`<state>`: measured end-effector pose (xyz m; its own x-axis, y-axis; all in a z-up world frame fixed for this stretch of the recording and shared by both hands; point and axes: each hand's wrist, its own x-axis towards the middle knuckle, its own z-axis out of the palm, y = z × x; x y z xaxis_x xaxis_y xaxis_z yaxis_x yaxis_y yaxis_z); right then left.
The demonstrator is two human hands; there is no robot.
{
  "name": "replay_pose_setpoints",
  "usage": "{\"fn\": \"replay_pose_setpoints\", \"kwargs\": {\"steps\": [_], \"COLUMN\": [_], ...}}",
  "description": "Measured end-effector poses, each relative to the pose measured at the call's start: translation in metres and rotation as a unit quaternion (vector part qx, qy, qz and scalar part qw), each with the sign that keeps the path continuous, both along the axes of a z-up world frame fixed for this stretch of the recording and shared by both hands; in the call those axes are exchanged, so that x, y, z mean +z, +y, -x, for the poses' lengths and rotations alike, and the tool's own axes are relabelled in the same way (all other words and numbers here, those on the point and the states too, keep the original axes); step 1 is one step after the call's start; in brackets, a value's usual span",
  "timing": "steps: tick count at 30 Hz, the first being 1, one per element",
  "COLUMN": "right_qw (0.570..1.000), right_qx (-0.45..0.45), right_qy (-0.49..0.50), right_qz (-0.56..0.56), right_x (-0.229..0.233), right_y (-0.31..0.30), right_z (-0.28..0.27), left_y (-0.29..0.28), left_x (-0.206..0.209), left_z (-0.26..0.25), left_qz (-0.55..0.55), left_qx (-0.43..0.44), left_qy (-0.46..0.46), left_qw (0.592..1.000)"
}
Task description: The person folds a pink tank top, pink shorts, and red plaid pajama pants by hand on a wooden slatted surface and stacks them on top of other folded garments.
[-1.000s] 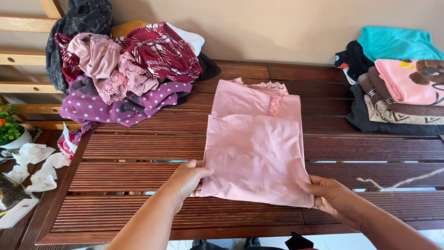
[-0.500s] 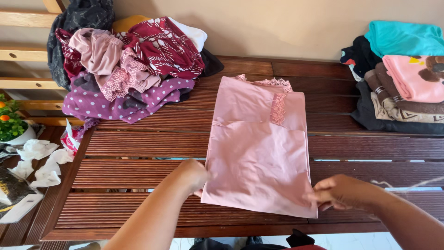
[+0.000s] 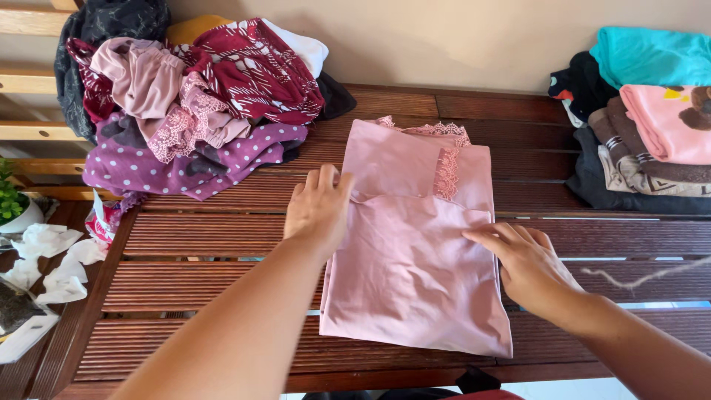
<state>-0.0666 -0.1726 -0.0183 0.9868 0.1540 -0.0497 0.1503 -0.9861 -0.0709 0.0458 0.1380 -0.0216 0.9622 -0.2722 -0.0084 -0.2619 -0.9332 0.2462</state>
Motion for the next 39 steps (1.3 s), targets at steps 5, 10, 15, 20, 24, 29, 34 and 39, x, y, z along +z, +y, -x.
{"fn": "replay_pose_setpoints", "kwargs": {"steps": [5,10,15,20,24,29,34,39], "right_qw": [0.988,0.942,0.956,0.904,0.803,0.754,0.827,0.842], "right_qx": [0.137,0.281,0.271,-0.169,-0.332,-0.363,-0.313,-0.336], "right_qy": [-0.065,-0.169,-0.109,0.111,0.096,0.147,0.070,0.119], "right_qz": [0.024,0.069,-0.029,-0.376,-0.486,-0.527,-0.462,-0.405], "right_x": [-0.008,-0.015,-0.045,-0.054,-0.047,-0.047,-0.047,-0.048], "right_y": [-0.019,-0.025,-0.029,-0.049,-0.046,-0.050,-0.052,-0.045], "right_z": [0.022,0.033,0.029,0.002,-0.040,-0.059,-0.048,-0.041], "left_y": [0.053,0.070,0.061,0.022,-0.001,-0.019,-0.020,-0.019], "left_x": [-0.015,-0.039,-0.034,-0.024,-0.039,-0.030,0.000,0.004], "left_z": [0.030,0.043,0.054,0.029,-0.029,-0.022,0.021,0.044], "left_qz": [-0.142,-0.133,-0.029,0.091,0.461,0.354,0.302,0.272], "left_qx": [-0.316,-0.451,-0.395,-0.025,0.155,0.295,0.244,0.300], "left_qy": [-0.139,-0.079,-0.112,0.188,0.293,0.263,0.125,0.175], "left_qw": [0.928,0.879,0.911,0.978,0.823,0.848,0.913,0.898]}}
